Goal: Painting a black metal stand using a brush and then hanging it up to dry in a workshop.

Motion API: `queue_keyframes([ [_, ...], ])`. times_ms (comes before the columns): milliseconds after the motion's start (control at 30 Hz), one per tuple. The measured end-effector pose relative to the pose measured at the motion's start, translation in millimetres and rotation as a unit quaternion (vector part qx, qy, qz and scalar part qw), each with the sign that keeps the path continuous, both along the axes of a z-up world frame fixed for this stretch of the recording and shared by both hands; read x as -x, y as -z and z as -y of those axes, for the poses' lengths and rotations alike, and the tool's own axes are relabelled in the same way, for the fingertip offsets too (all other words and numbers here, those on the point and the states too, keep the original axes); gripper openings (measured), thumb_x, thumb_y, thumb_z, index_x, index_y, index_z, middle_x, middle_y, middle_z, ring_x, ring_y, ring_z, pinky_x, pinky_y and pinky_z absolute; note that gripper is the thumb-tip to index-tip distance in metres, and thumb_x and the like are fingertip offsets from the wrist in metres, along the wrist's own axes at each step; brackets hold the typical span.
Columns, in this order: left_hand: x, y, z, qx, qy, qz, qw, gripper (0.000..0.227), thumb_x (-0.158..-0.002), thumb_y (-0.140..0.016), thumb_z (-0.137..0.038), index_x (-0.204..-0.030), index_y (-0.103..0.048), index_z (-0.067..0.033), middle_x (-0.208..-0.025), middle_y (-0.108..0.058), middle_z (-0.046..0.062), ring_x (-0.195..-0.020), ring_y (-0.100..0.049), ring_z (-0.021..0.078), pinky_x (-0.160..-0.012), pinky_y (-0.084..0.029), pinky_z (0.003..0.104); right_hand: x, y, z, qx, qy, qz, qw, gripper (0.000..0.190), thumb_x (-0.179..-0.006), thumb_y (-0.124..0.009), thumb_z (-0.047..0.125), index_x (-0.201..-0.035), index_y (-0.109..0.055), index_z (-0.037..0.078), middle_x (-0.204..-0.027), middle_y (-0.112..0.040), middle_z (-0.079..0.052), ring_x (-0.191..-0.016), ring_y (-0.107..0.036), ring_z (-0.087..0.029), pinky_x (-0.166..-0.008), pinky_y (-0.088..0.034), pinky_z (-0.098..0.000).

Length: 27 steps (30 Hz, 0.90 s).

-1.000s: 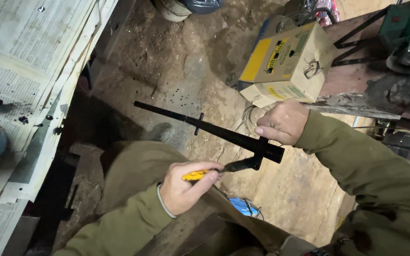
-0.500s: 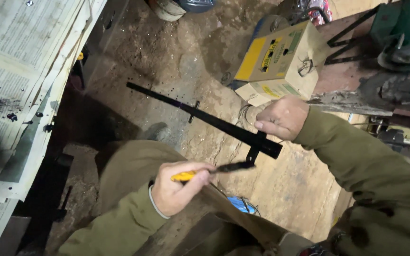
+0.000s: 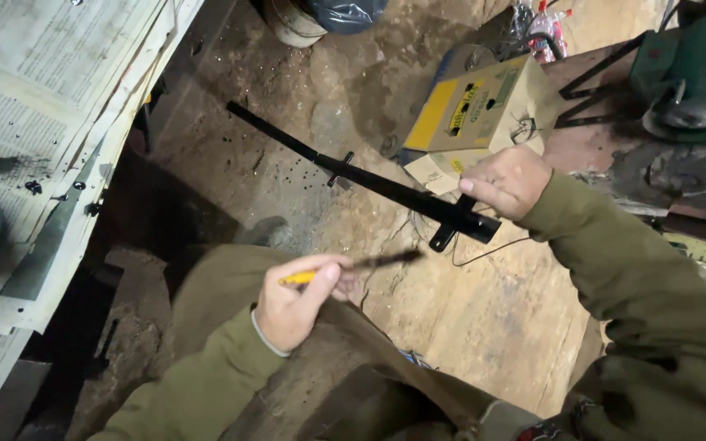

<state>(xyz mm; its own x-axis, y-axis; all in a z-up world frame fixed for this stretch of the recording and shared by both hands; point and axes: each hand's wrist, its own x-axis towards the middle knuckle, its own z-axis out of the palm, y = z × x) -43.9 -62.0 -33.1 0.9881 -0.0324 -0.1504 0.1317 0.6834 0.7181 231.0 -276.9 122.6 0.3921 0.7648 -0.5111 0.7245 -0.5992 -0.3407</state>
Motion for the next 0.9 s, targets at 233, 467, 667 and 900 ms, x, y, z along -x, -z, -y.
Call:
queue_keyframes([
  [233,-4.2,1.5,7.7,0.080,0.002,-0.049,0.996,0.033,-0.103,-0.059,-0.015,-0.123,-0.069,0.0080,-0.100,-0.078,0.016,-0.081,-0.075,0.0168,-0.072,-0.063,0.031,-14.4,7.6,9.8,0.021,0.026,0.028,0.999,0.045,-0.098,-0.048,0.036,-0.072,-0.065,0.003,-0.067,-0.060,-0.019,-0.066,-0.060,-0.039,-0.062,-0.045,-0.0491],
  [467,-11.2,-24.4,-1.1,0.004,-0.039,0.007,0.999,0.030,-0.102,-0.061,-0.015,-0.122,-0.071,0.0053,-0.098,-0.077,0.013,-0.080,-0.072,0.0141,-0.072,-0.061,0.028,-14.0,9.5,14.9,-0.032,0.003,0.004,0.999,0.042,-0.100,-0.049,0.030,-0.073,-0.059,0.000,-0.066,-0.058,-0.019,-0.065,-0.059,-0.039,-0.061,-0.044,-0.0487],
  [667,-10.6,-41.2,-13.5,-0.165,-0.071,0.036,0.983,0.024,-0.101,-0.064,-0.011,-0.117,-0.075,0.0033,-0.092,-0.078,0.010,-0.078,-0.071,0.0131,-0.072,-0.059,0.026,-13.1,17.8,37.8,-0.105,-0.148,0.063,0.981,0.025,-0.098,-0.055,0.016,-0.083,-0.064,-0.002,-0.070,-0.060,-0.017,-0.065,-0.061,-0.037,-0.058,-0.045,-0.0465],
  [900,-11.7,-50.1,-16.3,-0.133,-0.132,0.102,0.977,0.025,-0.103,-0.061,-0.010,-0.123,-0.069,0.0027,-0.100,-0.078,0.008,-0.083,-0.074,0.0112,-0.076,-0.062,0.024,-5.0,19.2,52.3,-0.198,-0.244,0.066,0.947,0.014,-0.087,-0.061,0.012,-0.094,-0.065,0.000,-0.081,-0.066,-0.014,-0.071,-0.065,-0.036,-0.061,-0.050,-0.0438],
])
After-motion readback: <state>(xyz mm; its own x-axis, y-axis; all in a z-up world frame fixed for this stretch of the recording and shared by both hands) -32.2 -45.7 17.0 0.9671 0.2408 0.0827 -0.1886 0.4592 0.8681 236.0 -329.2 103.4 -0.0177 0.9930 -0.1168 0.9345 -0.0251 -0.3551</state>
